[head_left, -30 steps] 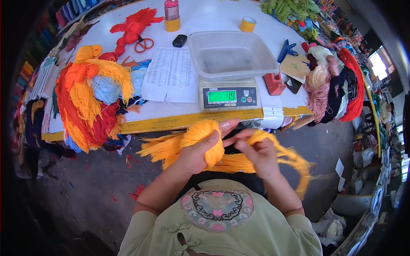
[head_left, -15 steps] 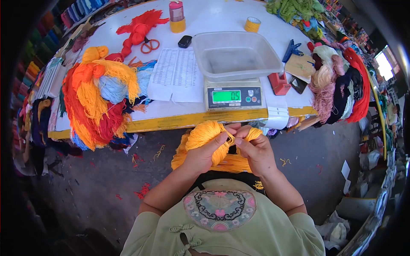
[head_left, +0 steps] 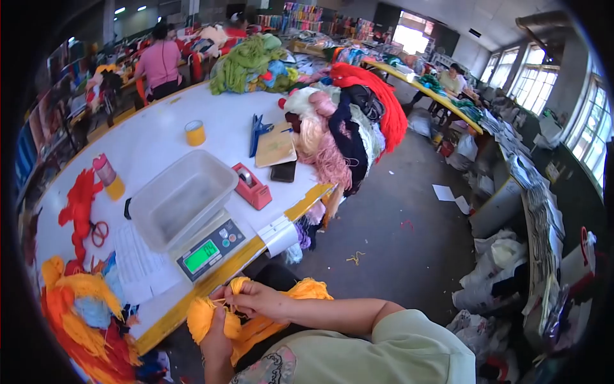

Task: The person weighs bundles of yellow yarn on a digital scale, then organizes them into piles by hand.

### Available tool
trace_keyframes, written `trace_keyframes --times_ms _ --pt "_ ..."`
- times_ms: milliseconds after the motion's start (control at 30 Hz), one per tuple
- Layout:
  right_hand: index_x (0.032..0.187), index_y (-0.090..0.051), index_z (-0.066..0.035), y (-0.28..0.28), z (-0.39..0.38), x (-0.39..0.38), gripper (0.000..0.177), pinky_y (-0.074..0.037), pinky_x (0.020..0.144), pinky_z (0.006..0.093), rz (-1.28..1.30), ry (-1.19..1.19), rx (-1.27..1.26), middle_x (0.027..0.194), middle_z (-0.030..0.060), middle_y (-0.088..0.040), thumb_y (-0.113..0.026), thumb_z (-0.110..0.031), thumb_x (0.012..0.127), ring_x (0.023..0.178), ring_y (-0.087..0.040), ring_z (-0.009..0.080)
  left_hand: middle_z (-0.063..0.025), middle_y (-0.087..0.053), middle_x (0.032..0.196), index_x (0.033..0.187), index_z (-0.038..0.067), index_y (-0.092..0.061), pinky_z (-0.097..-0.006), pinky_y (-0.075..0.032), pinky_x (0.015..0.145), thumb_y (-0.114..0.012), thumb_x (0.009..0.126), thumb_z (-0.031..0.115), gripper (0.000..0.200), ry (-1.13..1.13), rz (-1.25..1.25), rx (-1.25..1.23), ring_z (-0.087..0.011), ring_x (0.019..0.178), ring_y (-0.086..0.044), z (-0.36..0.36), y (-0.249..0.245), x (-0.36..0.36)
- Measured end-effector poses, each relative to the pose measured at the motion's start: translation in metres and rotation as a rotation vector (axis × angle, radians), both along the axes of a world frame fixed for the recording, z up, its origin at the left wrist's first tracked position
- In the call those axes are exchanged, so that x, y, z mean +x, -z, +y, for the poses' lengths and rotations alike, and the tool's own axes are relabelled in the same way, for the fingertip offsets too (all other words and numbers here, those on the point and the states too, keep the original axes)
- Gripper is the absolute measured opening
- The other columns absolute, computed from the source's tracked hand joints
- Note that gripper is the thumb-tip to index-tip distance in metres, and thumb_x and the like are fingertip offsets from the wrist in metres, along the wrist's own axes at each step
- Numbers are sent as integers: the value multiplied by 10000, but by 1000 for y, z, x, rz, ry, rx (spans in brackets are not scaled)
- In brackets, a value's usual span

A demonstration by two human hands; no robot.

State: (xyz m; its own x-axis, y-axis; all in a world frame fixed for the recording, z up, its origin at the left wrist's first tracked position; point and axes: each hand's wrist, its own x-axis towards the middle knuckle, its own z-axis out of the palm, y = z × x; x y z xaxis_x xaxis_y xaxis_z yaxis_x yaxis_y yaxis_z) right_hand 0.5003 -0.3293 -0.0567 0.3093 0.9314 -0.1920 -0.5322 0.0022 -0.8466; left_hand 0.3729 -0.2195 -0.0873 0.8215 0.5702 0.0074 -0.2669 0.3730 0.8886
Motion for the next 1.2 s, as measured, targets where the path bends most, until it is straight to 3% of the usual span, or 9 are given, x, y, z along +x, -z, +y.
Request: trace_keyframes --times_ms 133,367,433,500,567,667,933,1100,1200 --pt "1271 -584 -76 -5 -13 9 408 -255 497 158 14 -43 -11 742 -58 -493 -522 -389 1017 597 -386 -10 -146 -598 1233 1282 -44 -514 -341 -467 970 -600 919 58 387 -13 16 204 -211 1077 -604 5 10 1" --pt "940 -646 -19 14 -51 61 293 -465 776 290 -560 -466 20 918 5 -646 -625 -309 974 839 -563 108 -203 -584 1273 1269 -39 -514 -329 -556 670 -636 904 165 435 498 270 -85 -239 1072 -616 54 33 -59" --pt "1072 -674 -2 10 -85 98 337 -481 798 284 -434 -392 -240 933 8 -672 -688 -305 923 874 -583 101 -207 -576 1284 1267 -35 -517 -325 -552 652 -640 904 171 435 414 284 -107 -242 1087 -611 65 31 -71" --pt "1156 -656 5 32 -132 160 521 -500 832 363 -834 -327 -613 1006 97 -708 -698 -428 868 912 -639 207 -212 -567 1295 1265 -32 -521 -320 -547 633 -643 903 176 435 266 229 -126 -245 1102 -605 70 25 -75" --pt "1074 -712 -71 50 -190 226 412 -525 804 444 -1230 -200 -1007 1025 158 -715 -684 -419 855 927 -675 337 -216 -559 1306 1263 -29 -525 -316 -542 615 -647 902 181 435 131 148 -153 -248 1117 -600 74 16 -75" --pt "1024 -734 -118 32 -239 248 315 -551 808 456 -1364 375 -1718 1027 140 -719 -614 -365 870 949 -689 336 -223 -546 1322 1260 -24 -530 -309 -535 587 -652 901 189 435 16 -25 -207 -253 1139 -591 77 0 -78" --pt "1089 -663 -104 22 -101 102 340 -509 827 480 -1390 -281 -730 978 183 -686 -613 -374 888 947 -650 385 -240 -512 1366 1253 -11 -544 -291 -517 514 -665 899 209 435 177 -320 -317 -265 1200 -569 27 -14 -62" --pt "1066 -684 -83 -19 -51 39 319 -521 823 470 -1304 -431 -430 1010 171 -690 -635 -336 879 968 -653 382 -193 -468 1421 1377 -23 -453 -278 -533 706 -645 923 290 584 421 -53 1066 -276 1233 -540 2 -27 16" --pt "945 -705 -66 -26 -53 41 282 -522 764 454 -1236 -326 -288 909 169 -695 -673 -331 858 893 -670 371 -128 -587 1166 1364 7 -487 -262 -506 712 -665 909 293 566 550 124 537 -174 956 -595 -17 -6 29"
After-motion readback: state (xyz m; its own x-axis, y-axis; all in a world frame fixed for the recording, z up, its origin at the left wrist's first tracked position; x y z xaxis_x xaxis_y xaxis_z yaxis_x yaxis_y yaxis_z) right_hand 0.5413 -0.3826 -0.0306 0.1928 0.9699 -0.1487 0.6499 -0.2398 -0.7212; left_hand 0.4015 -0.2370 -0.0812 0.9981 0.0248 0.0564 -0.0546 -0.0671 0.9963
